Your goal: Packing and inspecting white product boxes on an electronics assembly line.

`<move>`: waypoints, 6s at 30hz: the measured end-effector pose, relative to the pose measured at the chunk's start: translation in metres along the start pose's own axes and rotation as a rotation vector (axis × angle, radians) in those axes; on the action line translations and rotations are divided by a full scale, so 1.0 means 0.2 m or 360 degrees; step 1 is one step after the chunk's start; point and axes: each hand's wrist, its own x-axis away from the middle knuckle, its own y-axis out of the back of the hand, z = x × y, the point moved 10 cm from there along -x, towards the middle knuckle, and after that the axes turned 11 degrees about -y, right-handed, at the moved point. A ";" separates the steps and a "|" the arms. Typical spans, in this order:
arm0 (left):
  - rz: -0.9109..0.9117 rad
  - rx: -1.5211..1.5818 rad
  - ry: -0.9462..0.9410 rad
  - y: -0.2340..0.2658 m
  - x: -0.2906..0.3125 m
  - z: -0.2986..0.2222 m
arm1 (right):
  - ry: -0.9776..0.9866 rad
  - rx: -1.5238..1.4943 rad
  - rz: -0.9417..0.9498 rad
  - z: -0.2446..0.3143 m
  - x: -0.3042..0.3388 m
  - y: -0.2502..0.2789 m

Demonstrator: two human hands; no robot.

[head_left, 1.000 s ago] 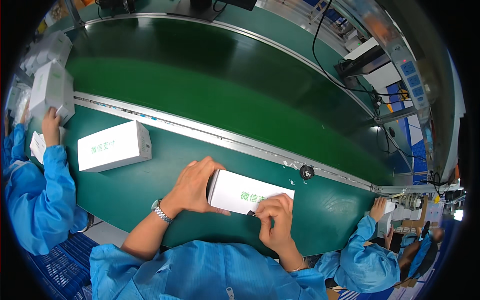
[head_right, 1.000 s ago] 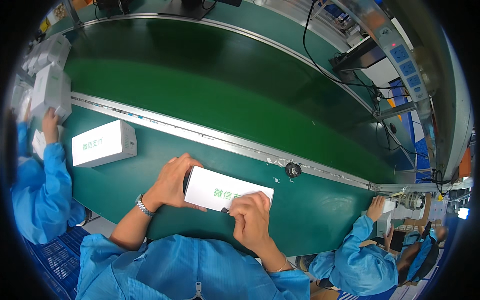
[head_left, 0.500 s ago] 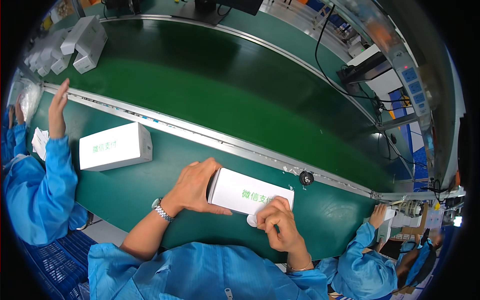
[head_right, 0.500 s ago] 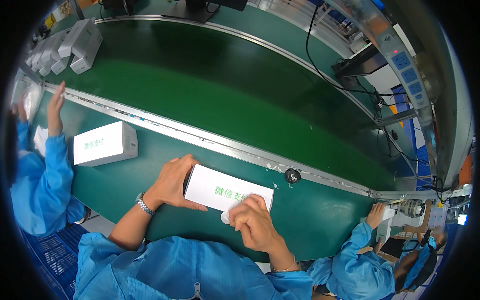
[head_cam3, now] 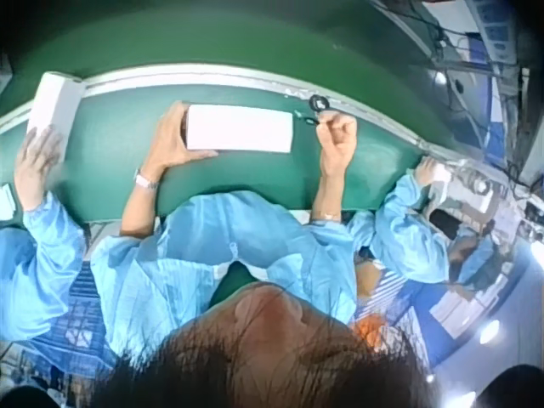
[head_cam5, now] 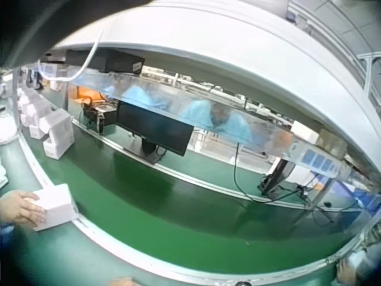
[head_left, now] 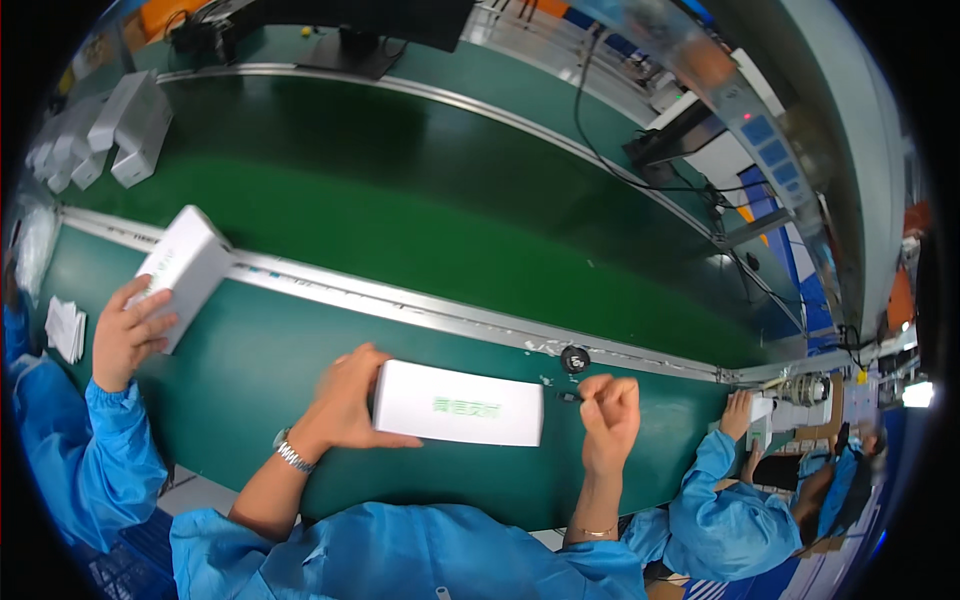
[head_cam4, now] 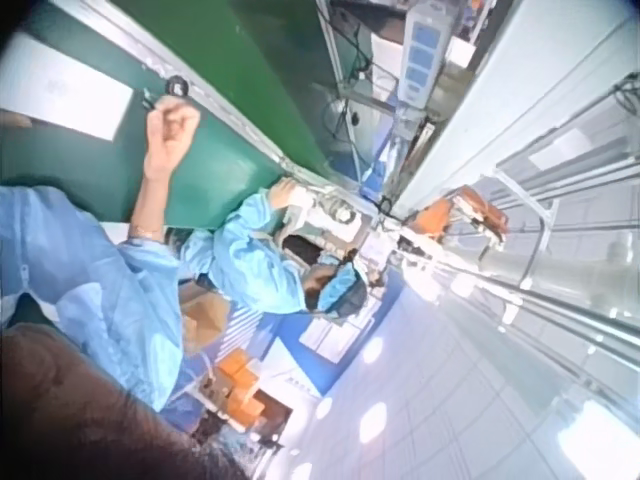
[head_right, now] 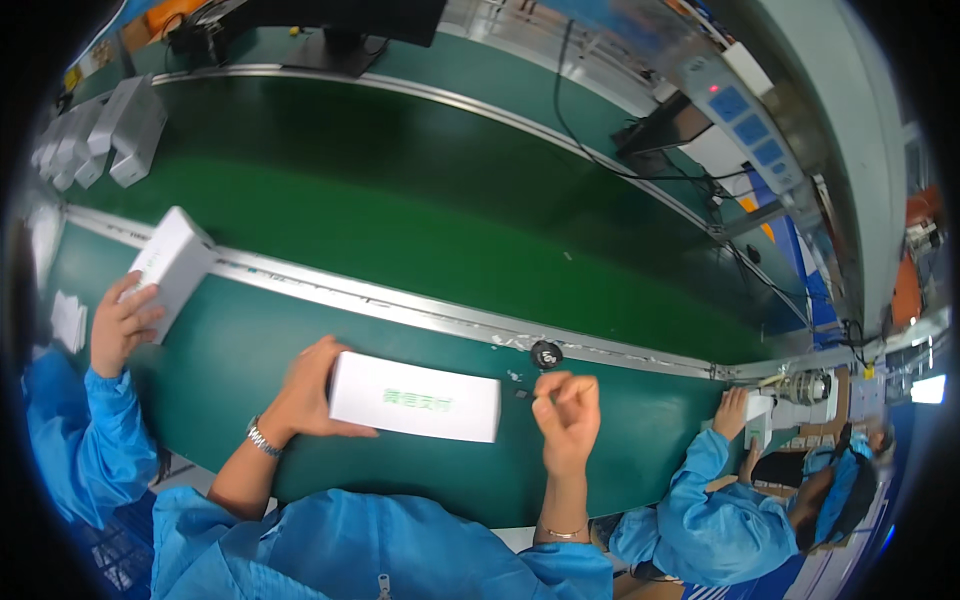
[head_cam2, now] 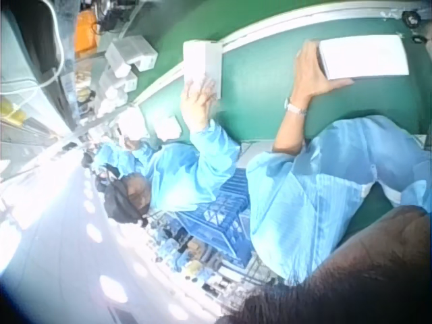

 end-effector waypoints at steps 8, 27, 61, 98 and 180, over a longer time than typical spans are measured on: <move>-0.0729 -0.0036 0.0389 0.51 0.54 0.28 | -0.0300 0.0090 -0.0308 -0.34 -0.17 0.46; -0.1718 -0.1219 0.0436 0.90 1.18 0.07 | 0.0008 0.1397 -0.0684 -0.42 -0.25 0.40; 0.0357 0.0480 -0.0329 -0.71 -0.06 -0.49 | 0.0157 0.1260 -0.0753 -0.39 -0.25 0.46; 0.0439 0.0474 -0.0325 -0.72 -0.07 -0.50 | -0.0241 0.2458 -0.1745 0.17 0.29 0.83; -0.0060 0.0087 -0.0078 -0.12 -0.11 -0.10 | 0.0525 0.0972 0.0717 -0.01 0.33 -0.47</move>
